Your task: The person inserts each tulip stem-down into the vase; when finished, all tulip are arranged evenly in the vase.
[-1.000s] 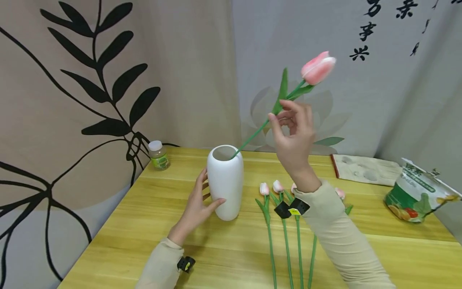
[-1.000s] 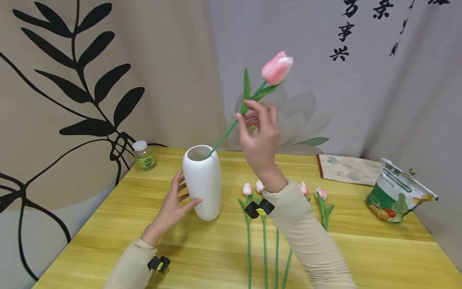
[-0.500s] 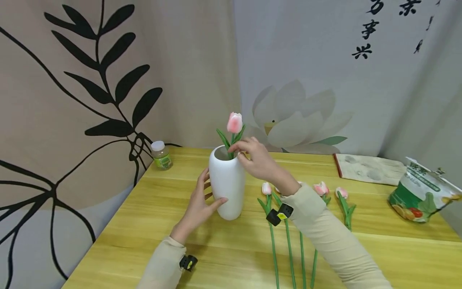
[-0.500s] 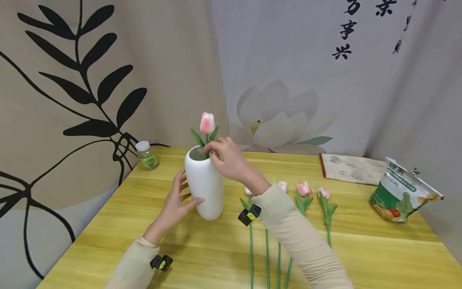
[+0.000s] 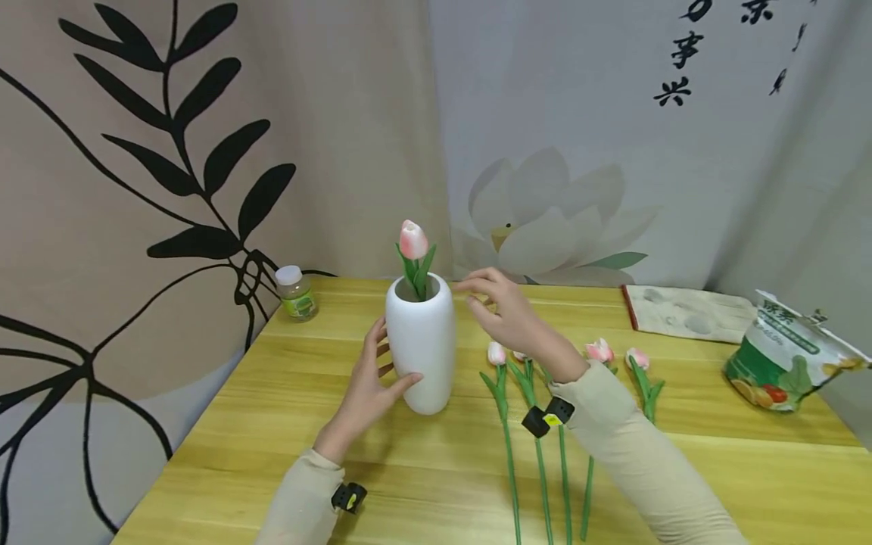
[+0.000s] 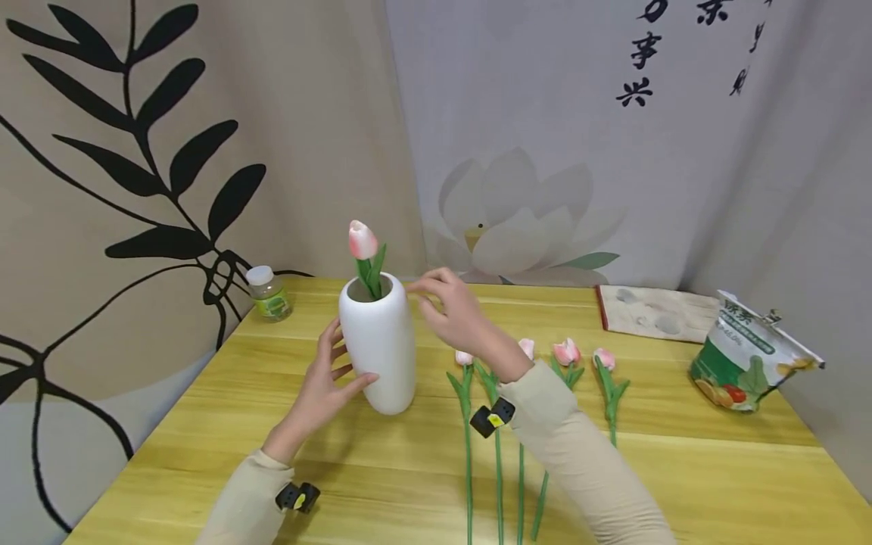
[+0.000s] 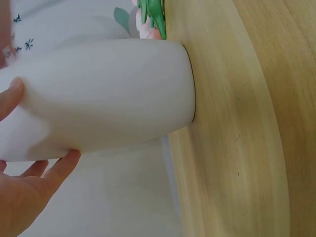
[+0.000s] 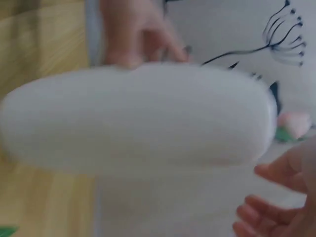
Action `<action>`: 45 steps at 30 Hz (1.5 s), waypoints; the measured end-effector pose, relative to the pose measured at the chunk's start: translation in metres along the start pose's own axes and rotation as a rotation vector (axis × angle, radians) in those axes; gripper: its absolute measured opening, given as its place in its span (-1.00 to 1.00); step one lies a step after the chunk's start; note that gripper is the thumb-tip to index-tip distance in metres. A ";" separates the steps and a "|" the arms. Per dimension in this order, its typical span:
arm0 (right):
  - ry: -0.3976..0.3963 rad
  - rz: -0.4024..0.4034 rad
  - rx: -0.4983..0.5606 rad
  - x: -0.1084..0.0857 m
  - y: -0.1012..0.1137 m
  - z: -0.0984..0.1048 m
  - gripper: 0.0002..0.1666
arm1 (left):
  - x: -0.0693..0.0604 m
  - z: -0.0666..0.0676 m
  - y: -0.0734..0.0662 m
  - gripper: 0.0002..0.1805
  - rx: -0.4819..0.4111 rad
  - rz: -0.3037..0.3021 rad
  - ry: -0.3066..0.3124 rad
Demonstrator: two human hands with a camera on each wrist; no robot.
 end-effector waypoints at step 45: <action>-0.042 -0.307 0.235 -0.094 -0.062 -0.046 -0.58 | 0.002 -0.002 0.001 0.00 0.009 -0.020 -0.004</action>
Point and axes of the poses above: each hand's wrist, its own x-axis towards the middle knuckle, its own z-axis out of the back of the hand, y = z × x, the point moved 2 cm from there along x, towards the middle knuckle, and after that the axes turned 8 degrees about z, right-handed, at the moved point
